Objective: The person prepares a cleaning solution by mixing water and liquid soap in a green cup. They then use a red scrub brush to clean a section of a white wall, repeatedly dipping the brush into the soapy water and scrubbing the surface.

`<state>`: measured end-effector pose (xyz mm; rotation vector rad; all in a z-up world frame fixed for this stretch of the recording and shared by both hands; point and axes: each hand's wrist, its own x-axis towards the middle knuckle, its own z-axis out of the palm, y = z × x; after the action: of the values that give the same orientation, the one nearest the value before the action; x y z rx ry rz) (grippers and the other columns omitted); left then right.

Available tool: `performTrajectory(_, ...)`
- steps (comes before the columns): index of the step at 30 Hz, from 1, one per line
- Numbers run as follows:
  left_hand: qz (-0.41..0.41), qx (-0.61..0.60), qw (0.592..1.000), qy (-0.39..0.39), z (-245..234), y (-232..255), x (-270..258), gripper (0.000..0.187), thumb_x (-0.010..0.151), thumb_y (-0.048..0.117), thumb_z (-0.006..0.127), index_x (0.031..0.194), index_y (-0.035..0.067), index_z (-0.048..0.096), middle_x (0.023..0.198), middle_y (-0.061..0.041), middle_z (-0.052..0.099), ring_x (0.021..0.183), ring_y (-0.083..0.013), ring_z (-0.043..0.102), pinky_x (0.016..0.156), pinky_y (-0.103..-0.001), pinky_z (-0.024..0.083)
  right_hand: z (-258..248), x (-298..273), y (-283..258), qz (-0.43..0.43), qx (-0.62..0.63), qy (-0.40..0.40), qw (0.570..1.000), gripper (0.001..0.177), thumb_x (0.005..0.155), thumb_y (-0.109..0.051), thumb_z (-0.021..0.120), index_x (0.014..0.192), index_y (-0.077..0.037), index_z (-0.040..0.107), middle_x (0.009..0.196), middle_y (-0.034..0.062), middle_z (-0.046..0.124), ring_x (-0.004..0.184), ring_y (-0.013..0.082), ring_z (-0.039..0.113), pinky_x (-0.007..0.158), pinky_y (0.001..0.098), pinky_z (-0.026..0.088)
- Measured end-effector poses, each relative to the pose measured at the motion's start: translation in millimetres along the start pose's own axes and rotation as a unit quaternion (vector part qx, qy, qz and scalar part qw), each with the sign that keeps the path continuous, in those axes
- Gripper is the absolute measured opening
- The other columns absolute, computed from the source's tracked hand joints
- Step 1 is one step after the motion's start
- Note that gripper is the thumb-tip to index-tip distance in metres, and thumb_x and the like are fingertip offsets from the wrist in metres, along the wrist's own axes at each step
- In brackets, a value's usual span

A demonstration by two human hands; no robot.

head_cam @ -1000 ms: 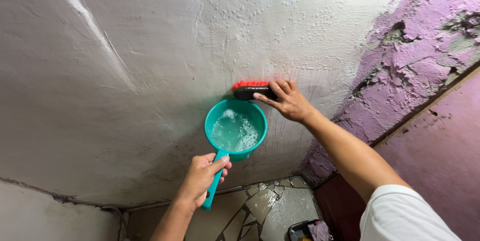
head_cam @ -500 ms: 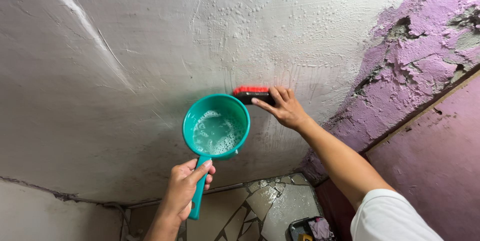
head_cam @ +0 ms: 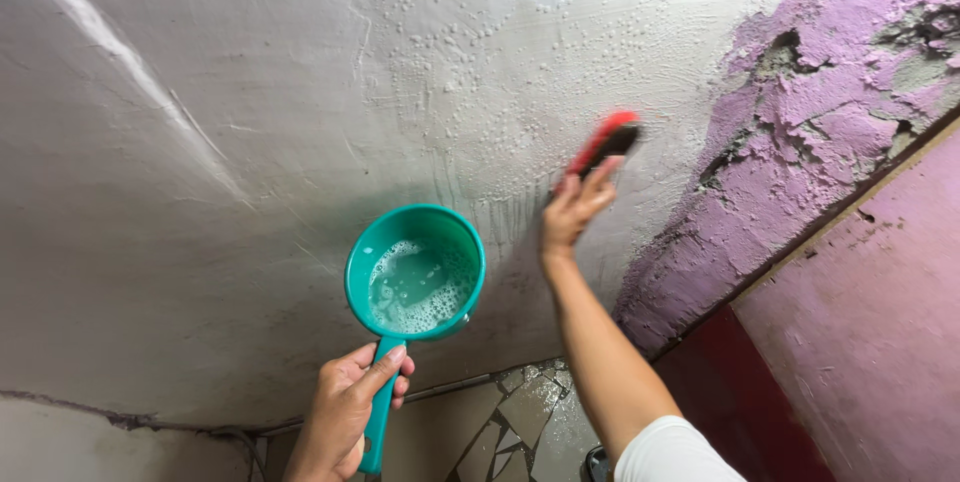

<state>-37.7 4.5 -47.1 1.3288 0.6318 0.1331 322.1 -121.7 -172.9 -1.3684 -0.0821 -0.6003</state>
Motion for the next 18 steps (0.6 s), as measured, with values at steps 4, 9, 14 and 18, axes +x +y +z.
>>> performTrajectory(4,-0.003,0.013,1.000,0.000,4,3,7,0.029,0.089,0.027,0.072,0.088,-0.002,0.073,0.073,-0.005,0.066,0.067,-0.0124,0.059,0.062,-0.030,0.050,-8,-34,9,-0.383,-0.206,-0.116,0.893,0.069,0.103,-0.007,0.055,0.165,-0.021,0.027,0.146,0.0230,0.039,0.128,0.0380,0.045,0.113,0.0449,0.039)
performTrajectory(9,0.001,0.005,1.000,-0.003,9,3,16,0.028,0.088,0.026,0.072,0.088,-0.002,0.073,0.074,-0.005,0.066,0.066,-0.0119,0.059,0.060,-0.030,0.049,-57,34,63,-0.296,-0.237,-0.046,0.924,0.072,0.102,0.000,0.048,0.168,-0.016,0.022,0.146,0.0265,0.039,0.130,0.0425,0.045,0.117,0.0455,0.037)
performTrajectory(14,-0.007,0.006,1.000,-0.009,11,0,22,0.029,0.089,0.025,0.072,0.087,-0.004,0.073,0.072,-0.006,0.065,0.065,-0.0125,0.059,0.060,-0.030,0.050,-74,71,82,-0.138,-0.213,0.172,0.952,0.070,0.110,-0.014,0.050,0.168,-0.011,0.010,0.152,0.0338,0.037,0.127,0.0457,0.050,0.112,0.0466,0.037)
performTrajectory(18,-0.029,0.008,1.000,-0.004,20,1,31,0.027,0.089,0.025,0.071,0.088,-0.003,0.073,0.072,-0.005,0.066,0.065,-0.0123,0.059,0.060,-0.030,0.050,-41,29,58,-0.047,-0.145,0.070,0.986,0.066,0.109,-0.019,0.044,0.166,-0.013,0.010,0.147,0.0298,0.038,0.110,0.0386,0.054,0.103,0.0421,0.046)
